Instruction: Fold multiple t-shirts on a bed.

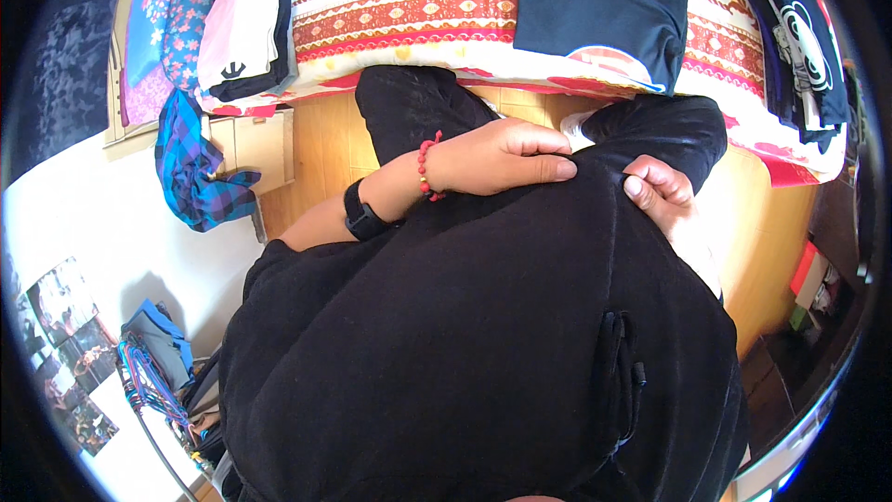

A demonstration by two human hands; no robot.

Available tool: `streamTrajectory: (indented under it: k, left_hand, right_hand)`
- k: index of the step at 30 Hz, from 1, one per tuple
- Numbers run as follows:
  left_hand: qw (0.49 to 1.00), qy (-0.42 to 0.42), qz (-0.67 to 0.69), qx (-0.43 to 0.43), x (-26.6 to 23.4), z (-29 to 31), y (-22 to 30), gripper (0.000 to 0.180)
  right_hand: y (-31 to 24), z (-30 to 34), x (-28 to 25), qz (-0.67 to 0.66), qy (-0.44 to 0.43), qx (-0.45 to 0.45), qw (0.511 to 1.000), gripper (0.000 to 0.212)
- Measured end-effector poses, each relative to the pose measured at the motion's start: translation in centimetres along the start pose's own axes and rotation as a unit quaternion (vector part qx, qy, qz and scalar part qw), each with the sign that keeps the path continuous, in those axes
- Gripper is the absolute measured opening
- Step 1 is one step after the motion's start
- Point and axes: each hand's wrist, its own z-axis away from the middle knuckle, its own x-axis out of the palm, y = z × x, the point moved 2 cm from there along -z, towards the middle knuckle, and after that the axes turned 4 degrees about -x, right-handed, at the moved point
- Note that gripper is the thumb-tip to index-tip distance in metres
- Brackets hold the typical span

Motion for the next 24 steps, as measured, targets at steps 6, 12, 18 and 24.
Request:
streamTrajectory:
  k: [6, 12, 18, 24]
  left_hand:
    - [0.998, 0.011, 0.057, -0.009, -0.1, -0.4, -1.5, 0.029]
    - [0.997, 0.007, 0.075, -0.018, -0.1, -0.2, -2.3, 0.027]
    - [0.999, 0.006, 0.049, -0.005, -0.4, -0.2, -2.4, 0.02]
    - [0.992, 0.116, 0.004, 0.057, -4.9, 2.5, 5.1, 0.017]
  right_hand:
    - [1.1, 0.0, -1.5, 0.026, -0.016, -0.029, 0.999, 0.01]
    - [0.1, 0.2, -0.9, 0.033, -0.012, 0.004, 0.999, 0.006]
    - [0.5, 0.2, -1.4, 0.056, -0.013, -0.001, 0.998, 0.008]
    - [4.2, -2.4, -6.2, 0.285, 0.144, -0.041, 0.947, 0.01]
